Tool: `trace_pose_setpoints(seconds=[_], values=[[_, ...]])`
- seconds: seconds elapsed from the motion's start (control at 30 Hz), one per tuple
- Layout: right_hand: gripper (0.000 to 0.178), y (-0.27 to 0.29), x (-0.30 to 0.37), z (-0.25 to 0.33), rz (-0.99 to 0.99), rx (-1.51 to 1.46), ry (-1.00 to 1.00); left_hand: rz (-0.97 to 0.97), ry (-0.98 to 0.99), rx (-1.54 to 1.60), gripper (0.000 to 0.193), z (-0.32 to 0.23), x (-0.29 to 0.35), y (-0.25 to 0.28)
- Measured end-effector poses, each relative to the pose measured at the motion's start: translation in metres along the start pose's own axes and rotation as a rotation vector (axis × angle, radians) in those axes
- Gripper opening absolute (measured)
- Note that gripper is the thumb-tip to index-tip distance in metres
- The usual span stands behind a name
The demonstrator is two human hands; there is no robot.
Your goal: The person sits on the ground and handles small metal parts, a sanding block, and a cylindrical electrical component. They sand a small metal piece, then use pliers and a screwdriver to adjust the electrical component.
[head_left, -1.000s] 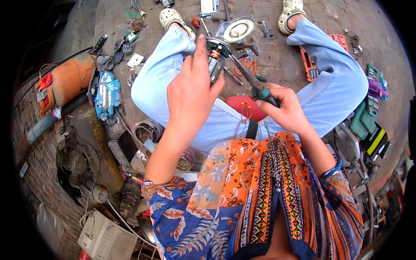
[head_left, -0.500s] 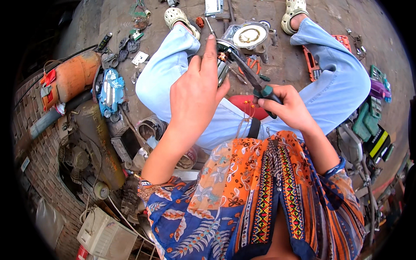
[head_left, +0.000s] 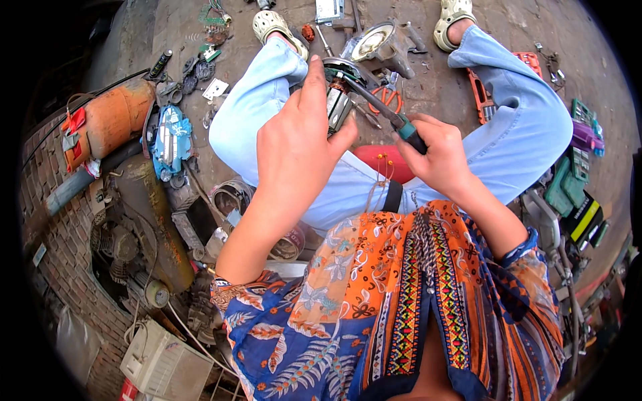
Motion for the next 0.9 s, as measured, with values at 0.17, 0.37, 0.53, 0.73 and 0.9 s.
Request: trace_pose_setpoints(seconds=[0.17,0.37,0.53,0.73,0.9], values=[[0.018,0.000,-0.002,0.000,-0.031,0.093,0.089,0.011,-0.001,-0.004,0.074,-0.001,-0.003,0.001],[0.019,-0.001,-0.008,-0.003,-0.055,0.136,0.175,0.022,-0.043,0.027,0.068,0.003,-0.011,-0.002],[0.019,0.000,-0.015,-0.001,-0.076,0.217,0.305,0.136,0.007,0.139,0.065,0.013,-0.017,-0.012],[0.020,-0.008,-0.008,-0.029,0.145,0.060,0.009,0.086,0.041,0.157,0.067,0.014,-0.007,-0.021],[0.027,-0.014,0.008,-0.033,0.270,-0.121,-0.293,0.085,0.005,0.017,0.069,0.013,-0.005,-0.024]])
Point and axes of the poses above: each hand's wrist, its own x-axis away from the middle knuckle, its own y-axis out of the back of the hand, z = x × y, the point moved 10 cm from there along -x, towards the middle knuckle, and after that the axes turned 3 degrees about -z, right-handed, at the moved point
